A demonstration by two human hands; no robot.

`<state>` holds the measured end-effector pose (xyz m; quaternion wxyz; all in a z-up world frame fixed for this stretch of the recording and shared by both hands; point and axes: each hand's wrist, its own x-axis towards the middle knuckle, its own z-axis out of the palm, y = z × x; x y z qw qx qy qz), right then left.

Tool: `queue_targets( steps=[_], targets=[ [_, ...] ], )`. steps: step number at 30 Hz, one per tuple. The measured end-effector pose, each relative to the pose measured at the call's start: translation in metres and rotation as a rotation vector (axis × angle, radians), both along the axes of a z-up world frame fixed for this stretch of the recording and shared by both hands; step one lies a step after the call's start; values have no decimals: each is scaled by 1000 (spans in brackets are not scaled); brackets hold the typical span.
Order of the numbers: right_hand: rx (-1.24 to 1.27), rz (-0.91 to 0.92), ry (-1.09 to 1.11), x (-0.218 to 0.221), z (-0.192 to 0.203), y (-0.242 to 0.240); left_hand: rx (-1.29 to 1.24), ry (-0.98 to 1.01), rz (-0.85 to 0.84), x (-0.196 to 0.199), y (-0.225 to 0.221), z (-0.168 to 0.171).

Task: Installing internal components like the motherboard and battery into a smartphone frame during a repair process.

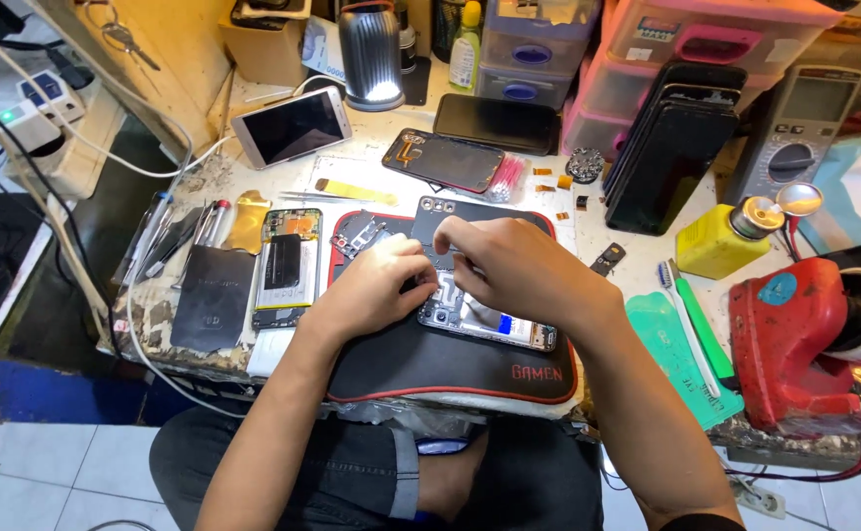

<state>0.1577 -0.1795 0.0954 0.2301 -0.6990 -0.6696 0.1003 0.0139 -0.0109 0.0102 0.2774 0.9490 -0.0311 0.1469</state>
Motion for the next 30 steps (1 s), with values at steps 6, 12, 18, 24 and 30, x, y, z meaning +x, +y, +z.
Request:
queue_targets(
  steps=[6,12,18,24,30],
  targets=[
    [-28,-10,-10,4,0,1,322,-89,-16,8,-3,-9],
    [-14,5,7,3,0,1,443,-131,-18,10,-3,-24],
    [-11,7,-7,5,-4,3,385,-84,-12,9,-2,-24],
    [-29,9,0,3,-2,1,353,-85,-22,8,-4,-22],
    [-35,13,-2,2,0,1,378,-97,-12,8,-2,-27]
  ],
)
